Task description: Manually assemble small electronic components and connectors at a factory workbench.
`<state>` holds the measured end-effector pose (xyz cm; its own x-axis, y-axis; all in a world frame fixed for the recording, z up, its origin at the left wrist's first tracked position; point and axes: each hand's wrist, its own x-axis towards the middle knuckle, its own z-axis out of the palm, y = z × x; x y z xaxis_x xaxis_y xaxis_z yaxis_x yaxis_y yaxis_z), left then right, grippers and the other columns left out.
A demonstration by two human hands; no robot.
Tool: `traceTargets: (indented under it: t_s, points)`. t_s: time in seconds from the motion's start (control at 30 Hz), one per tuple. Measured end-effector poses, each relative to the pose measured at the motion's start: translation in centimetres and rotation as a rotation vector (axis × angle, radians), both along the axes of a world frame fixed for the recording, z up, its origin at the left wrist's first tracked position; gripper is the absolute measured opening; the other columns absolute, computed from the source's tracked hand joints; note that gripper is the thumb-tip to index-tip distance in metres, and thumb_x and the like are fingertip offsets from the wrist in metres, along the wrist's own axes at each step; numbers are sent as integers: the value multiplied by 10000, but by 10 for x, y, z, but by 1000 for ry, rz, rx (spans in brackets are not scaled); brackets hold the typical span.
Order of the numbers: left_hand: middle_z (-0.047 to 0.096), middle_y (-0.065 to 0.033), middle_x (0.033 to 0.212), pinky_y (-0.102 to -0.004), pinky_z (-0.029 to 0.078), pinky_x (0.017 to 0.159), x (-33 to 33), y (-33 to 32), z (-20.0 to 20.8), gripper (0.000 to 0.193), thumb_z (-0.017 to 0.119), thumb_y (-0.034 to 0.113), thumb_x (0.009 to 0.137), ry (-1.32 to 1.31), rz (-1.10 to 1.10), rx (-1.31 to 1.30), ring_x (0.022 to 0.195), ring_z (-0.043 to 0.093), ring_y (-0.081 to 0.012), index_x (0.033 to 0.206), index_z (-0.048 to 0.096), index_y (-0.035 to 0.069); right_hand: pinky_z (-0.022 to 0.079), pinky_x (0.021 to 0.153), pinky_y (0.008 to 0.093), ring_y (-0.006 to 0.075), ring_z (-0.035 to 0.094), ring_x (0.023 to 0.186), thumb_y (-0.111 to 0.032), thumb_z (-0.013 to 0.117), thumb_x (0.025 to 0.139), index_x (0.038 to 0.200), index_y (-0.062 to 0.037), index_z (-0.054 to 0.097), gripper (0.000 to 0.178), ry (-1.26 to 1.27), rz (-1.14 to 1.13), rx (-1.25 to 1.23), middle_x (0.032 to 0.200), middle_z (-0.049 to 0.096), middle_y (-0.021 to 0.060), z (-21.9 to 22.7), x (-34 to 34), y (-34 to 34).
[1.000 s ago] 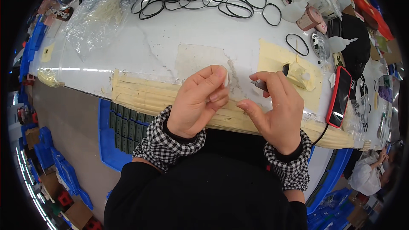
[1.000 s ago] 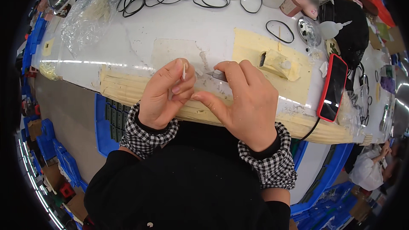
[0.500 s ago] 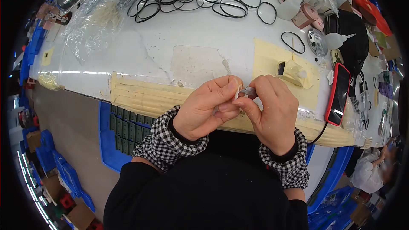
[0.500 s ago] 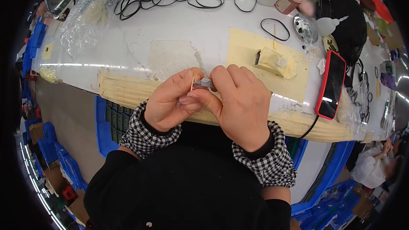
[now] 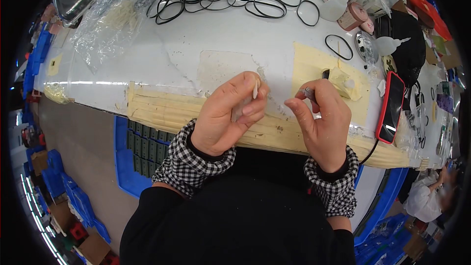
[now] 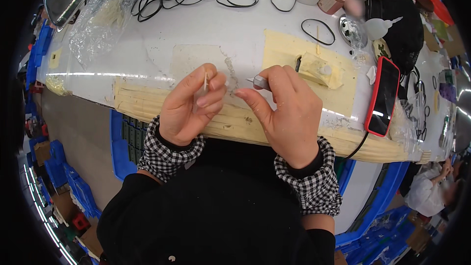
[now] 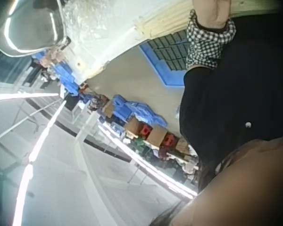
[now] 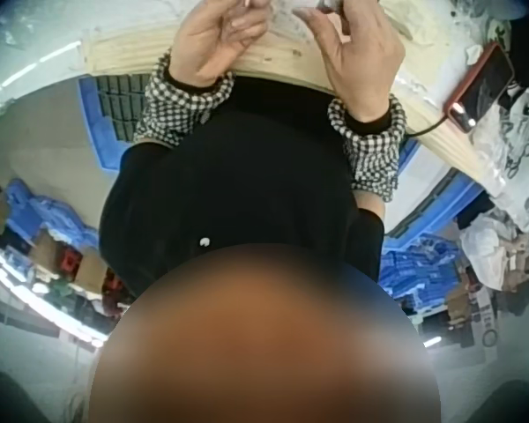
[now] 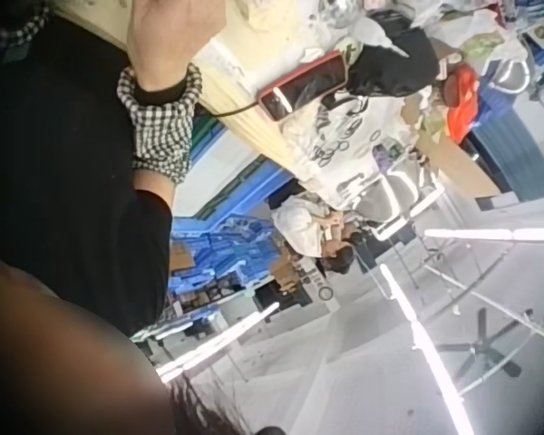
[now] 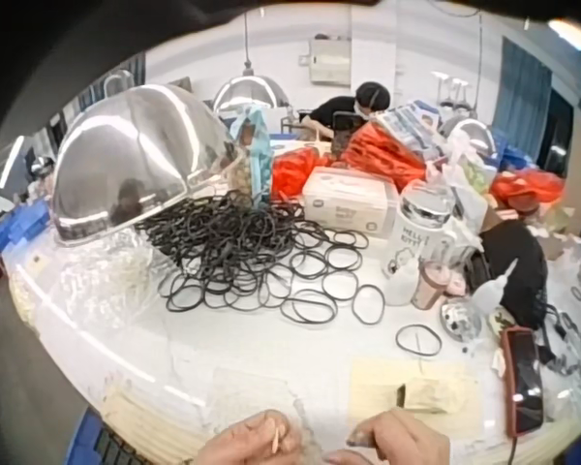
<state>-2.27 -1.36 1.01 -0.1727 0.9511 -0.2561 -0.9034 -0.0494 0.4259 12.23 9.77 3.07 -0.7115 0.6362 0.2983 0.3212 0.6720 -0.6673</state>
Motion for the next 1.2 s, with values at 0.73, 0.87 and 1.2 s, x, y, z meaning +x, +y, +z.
traceTargets:
  t_s: [0.73, 0.87, 1.2]
  points:
    - [517, 0, 843, -169, 298, 524, 1, 3, -2, 183, 492, 150, 963, 308, 54, -100, 625, 366, -37, 1056, 537, 0, 459, 557, 314, 251, 579, 623, -22, 667, 752, 856, -40, 593, 129, -110, -12, -19, 776, 566, 78, -16, 13, 1]
    - [545, 2, 860, -178, 309, 541, 13, 5, 0, 172, 515, 151, 957, 322, -58, -120, 625, 367, -27, 1042, 544, 5, 474, 572, 287, 211, 598, 646, -16, 685, 748, 873, -24, 588, 159, 32, 46, -216, 777, 569, 83, 3, 9, -3]
    - [480, 35, 764, -177, 313, 560, 11, 5, -2, 215, 459, 238, 989, 66, -202, -46, 592, 334, -27, 898, 528, 55, 436, 539, 301, 199, 553, 615, -289, 716, 768, 847, -52, 572, 288, 45, 157, -43, 695, 542, 57, 6, 6, -7]
